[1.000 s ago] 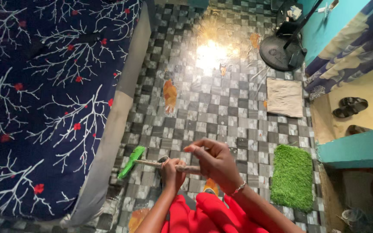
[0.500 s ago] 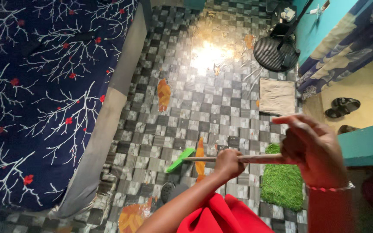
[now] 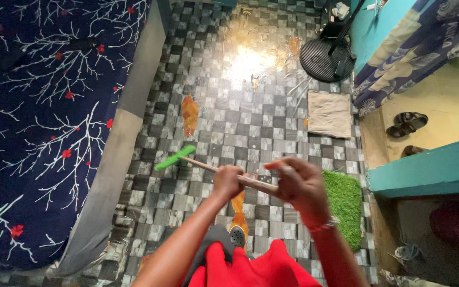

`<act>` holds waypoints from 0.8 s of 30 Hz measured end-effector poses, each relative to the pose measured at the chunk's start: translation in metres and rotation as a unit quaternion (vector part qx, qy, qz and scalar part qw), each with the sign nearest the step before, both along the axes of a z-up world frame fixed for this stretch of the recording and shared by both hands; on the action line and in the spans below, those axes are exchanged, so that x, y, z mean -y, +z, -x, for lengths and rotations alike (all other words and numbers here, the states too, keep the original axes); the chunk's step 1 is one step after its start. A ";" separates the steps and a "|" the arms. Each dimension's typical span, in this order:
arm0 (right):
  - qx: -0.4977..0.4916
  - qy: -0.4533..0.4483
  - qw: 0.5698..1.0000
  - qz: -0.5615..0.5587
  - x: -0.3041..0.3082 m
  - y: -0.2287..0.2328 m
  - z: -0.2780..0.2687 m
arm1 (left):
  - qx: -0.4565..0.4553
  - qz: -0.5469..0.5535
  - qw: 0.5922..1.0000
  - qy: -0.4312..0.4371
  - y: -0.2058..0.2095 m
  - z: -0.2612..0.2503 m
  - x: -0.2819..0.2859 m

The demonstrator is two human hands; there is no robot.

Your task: The person sweeps the floor using a broom, moving the broom across the tiled surface and collecting debris.

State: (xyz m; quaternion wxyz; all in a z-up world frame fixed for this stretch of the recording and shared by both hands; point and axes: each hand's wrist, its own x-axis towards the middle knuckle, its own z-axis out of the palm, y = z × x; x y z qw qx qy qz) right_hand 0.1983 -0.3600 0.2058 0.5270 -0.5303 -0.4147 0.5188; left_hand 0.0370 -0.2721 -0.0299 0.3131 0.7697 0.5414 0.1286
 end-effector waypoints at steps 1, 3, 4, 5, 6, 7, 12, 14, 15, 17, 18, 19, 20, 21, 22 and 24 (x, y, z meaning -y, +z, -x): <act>-0.018 0.004 1.000 0.008 -0.011 -0.017 0.014 | 0.035 -0.049 0.998 0.023 -0.019 0.015 -0.009; 0.035 0.040 0.998 0.021 -0.031 -0.047 0.038 | 0.070 -0.097 0.992 0.043 -0.061 0.043 -0.025; 0.036 0.038 0.998 0.022 -0.036 -0.059 0.049 | 0.054 -0.110 0.992 0.039 -0.082 0.055 -0.033; 0.063 0.043 0.996 0.055 -0.040 -0.070 0.060 | 0.039 -0.124 0.991 0.032 -0.102 0.061 -0.039; 0.090 0.048 0.991 0.087 -0.042 -0.079 0.066 | 0.039 -0.123 0.991 0.028 -0.117 0.060 -0.038; 0.090 0.044 0.991 0.088 -0.044 -0.085 0.066 | 0.061 -0.124 0.990 0.028 -0.129 0.059 -0.035; 0.008 -0.069 0.984 0.163 -0.046 -0.059 0.031 | 0.063 -0.035 0.997 -0.030 -0.118 0.011 -0.028; 0.071 -0.126 0.964 0.222 -0.049 -0.027 0.011 | 0.072 -0.021 0.995 -0.068 -0.093 -0.023 -0.028; 0.028 -0.150 0.967 0.206 -0.050 -0.010 0.002 | 0.089 -0.026 0.993 -0.073 -0.079 -0.040 -0.024; 0.020 -0.188 0.959 0.211 -0.054 0.020 -0.016 | 0.090 0.027 0.989 -0.116 -0.055 -0.070 -0.028; 0.033 -0.191 0.958 0.213 -0.055 0.032 -0.021 | 0.113 0.031 0.985 -0.129 -0.043 -0.081 -0.027; 0.045 -0.193 0.957 0.211 -0.056 0.042 -0.027 | 0.136 0.031 0.980 -0.141 -0.032 -0.091 -0.029; 0.046 -0.197 0.956 0.211 -0.057 0.052 -0.032 | 0.138 0.032 0.979 -0.145 -0.020 -0.100 -0.031; 0.047 -0.203 0.954 0.217 -0.057 0.059 -0.035 | 0.140 0.033 0.976 -0.163 -0.009 -0.105 -0.031; 0.048 -0.209 0.951 0.224 -0.057 0.066 -0.038 | 0.143 0.034 0.972 -0.182 0.003 -0.107 -0.032; 0.043 -0.218 0.954 0.202 -0.061 0.075 -0.043 | 0.142 0.029 0.970 -0.197 0.027 -0.108 -0.043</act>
